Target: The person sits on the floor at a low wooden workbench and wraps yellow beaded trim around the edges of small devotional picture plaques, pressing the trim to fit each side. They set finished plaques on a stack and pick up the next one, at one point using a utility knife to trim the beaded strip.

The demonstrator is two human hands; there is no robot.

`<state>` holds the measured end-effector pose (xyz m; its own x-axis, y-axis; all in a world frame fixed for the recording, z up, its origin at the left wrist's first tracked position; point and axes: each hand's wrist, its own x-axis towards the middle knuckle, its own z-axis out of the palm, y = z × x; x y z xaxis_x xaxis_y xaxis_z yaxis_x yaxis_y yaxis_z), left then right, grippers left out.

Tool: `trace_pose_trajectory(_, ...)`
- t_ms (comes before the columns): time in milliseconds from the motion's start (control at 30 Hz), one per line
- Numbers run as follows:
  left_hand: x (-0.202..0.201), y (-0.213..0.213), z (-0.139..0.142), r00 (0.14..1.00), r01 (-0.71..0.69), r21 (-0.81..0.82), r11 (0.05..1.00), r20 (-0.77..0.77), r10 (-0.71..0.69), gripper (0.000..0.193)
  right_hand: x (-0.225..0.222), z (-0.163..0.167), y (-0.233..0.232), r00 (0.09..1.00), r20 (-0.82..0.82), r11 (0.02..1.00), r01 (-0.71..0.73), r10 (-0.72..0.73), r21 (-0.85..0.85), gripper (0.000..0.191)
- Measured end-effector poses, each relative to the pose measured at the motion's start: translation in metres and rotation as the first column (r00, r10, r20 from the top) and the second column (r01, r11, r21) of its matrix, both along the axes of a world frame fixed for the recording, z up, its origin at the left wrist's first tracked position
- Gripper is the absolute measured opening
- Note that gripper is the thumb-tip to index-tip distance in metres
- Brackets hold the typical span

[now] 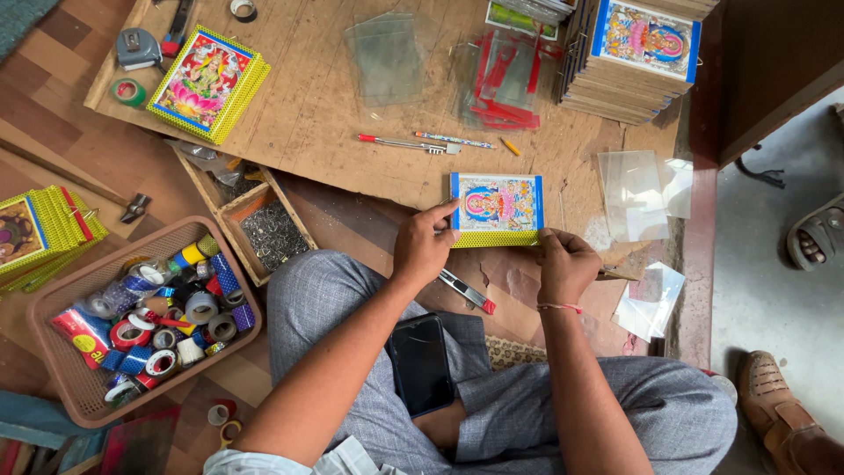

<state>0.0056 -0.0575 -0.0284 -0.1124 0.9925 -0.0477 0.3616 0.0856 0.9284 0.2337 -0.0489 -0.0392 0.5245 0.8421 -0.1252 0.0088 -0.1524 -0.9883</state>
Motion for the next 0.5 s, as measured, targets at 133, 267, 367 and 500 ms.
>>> trace_pose_trajectory(133,0.000,0.000,0.002,1.000,-0.006,-0.028,1.000,-0.025,0.005,0.054,0.002,-0.001,0.000,1.000,0.020,1.000,-0.001,0.001,-0.009,0.012)
trace_pose_trajectory(267,-0.001,0.002,0.004,1.000,-0.004,-0.024,1.000,-0.017,0.004,0.054,0.000,-0.004,0.000,1.000,0.002,1.000,0.008,-0.008,0.024,0.012)
trace_pose_trajectory(367,0.000,0.003,0.003,0.999,-0.008,-0.043,0.999,0.039,0.010,0.054,-0.002,-0.003,-0.001,1.000,0.007,0.999,0.018,-0.019,0.040,0.012)
trace_pose_trajectory(500,0.002,0.005,0.002,0.995,-0.023,-0.066,0.998,0.096,0.030,0.054,-0.009,0.009,-0.005,0.985,0.167,0.999,0.036,-0.037,0.006,0.014)
